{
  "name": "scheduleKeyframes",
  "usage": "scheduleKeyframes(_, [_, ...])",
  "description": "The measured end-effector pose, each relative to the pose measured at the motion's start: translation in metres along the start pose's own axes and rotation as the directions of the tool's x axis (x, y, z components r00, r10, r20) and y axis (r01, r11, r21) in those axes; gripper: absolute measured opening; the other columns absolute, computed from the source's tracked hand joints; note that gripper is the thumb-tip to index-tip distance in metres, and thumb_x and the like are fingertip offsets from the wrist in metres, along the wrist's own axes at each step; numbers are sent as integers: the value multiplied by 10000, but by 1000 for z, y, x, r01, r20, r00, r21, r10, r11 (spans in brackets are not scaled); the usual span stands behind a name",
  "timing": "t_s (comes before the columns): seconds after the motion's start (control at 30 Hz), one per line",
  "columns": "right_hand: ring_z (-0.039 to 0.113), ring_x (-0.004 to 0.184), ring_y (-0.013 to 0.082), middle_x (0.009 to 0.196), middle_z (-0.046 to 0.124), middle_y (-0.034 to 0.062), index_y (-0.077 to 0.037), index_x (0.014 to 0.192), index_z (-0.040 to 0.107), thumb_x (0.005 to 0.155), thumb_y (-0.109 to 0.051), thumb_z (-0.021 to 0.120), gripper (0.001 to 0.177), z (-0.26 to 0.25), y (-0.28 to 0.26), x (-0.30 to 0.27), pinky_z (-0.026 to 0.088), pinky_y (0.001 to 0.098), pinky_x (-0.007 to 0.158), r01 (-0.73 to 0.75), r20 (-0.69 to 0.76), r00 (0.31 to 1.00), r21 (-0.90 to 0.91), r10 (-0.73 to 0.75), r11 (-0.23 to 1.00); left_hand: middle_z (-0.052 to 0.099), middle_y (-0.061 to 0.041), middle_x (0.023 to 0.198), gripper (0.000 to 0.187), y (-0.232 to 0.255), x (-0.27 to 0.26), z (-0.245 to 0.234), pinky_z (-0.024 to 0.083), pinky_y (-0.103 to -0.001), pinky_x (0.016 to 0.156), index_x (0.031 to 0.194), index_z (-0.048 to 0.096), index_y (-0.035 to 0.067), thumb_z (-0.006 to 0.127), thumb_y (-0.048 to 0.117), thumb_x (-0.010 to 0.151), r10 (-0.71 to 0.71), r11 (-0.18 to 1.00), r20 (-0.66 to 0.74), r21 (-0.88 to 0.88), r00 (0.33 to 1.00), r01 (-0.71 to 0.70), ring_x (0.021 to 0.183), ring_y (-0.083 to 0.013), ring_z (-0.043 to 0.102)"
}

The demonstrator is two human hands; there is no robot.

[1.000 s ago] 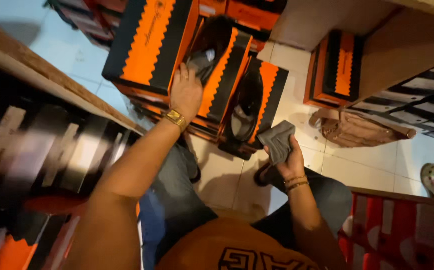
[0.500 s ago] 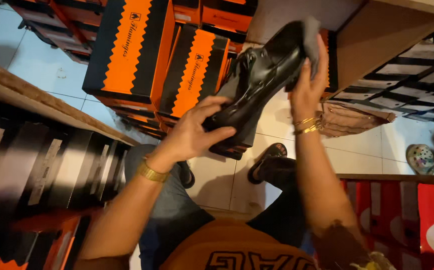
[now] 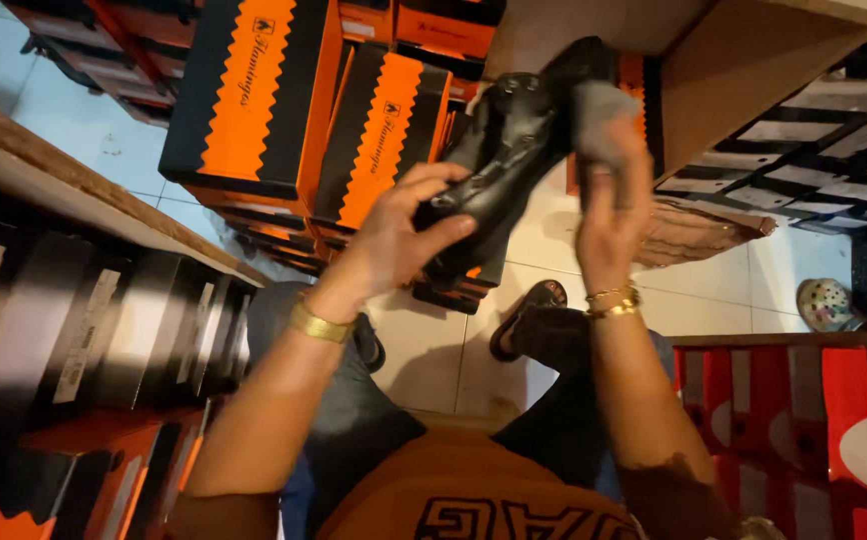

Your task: The person sits on the floor and repeatedly opens orange and black shoe boxes, removes black shoes, and wipes them with a gray cloth. The person also handles white tissue paper and places shoes back into boxes.

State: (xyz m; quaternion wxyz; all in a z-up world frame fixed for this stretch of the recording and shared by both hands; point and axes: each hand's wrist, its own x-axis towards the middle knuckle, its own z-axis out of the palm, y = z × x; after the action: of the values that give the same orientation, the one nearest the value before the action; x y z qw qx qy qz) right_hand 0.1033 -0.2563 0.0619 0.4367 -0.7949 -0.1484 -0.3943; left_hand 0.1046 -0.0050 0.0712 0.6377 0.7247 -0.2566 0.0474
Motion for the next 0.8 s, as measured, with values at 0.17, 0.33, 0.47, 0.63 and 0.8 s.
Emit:
scheduleKeyframes(0.17, [400, 1446, 448, 1415, 526, 287, 47, 1340, 579, 992, 25, 443, 375, 32, -29, -93, 264, 582, 1226, -17, 62, 998, 203, 5, 979, 664, -162, 1286, 219, -11, 15, 14, 463, -467, 1074, 982, 695, -4, 763, 182, 890, 25, 997, -146, -75, 989, -36, 1237, -340, 634])
scheduleKeyframes(0.33, [324, 1491, 483, 1517, 423, 277, 26, 1232, 597, 986, 0, 507, 263, 34, -74, -61, 271, 588, 1249, 82, -34, 996, 182, -77, 980, 525, -196, 1420, 199, 10, 1, 33, 338, -598, 1102, 1072, 636, -23, 694, 107, 932, 79, 995, -100, 61, 992, -73, 1366, -453, 436])
scheduleKeyframes(0.47, [600, 1188, 389, 1188, 630, 302, 57, 1061, 604, 963, -180, 460, 293, 33, -57, -20, 442, 490, 1064, -41, -225, 969, 265, 103, 963, 563, -148, 1255, 495, 29, 10, 36, 196, -816, 1057, 1029, 694, 13, 742, 489, 901, 168, 917, 6, 365, 986, -158, 1305, -455, 477])
scheduleKeyframes(0.63, [588, 1187, 313, 1225, 615, 260, 41, 1151, 609, 1019, -229, 494, 322, 42, -77, 5, 440, 438, 1063, -16, -236, 967, 318, 96, 948, 682, 11, 1010, 329, 22, 15, 41, 142, -570, 1180, 958, 680, 164, 685, 493, 973, 342, 881, -181, 403, 922, -248, 1153, -235, 645])
scheduleKeyframes(0.8, [415, 1435, 503, 1519, 393, 354, 59, 1342, 558, 1027, 96, 549, 317, 72, -50, -43, 368, 554, 1198, 259, -263, 930, -27, -257, 966, 740, -67, 893, 250, 50, 14, 38, 514, -447, 912, 964, 735, 136, 728, 385, 952, -36, 999, -441, 0, 897, 40, 908, -287, 739])
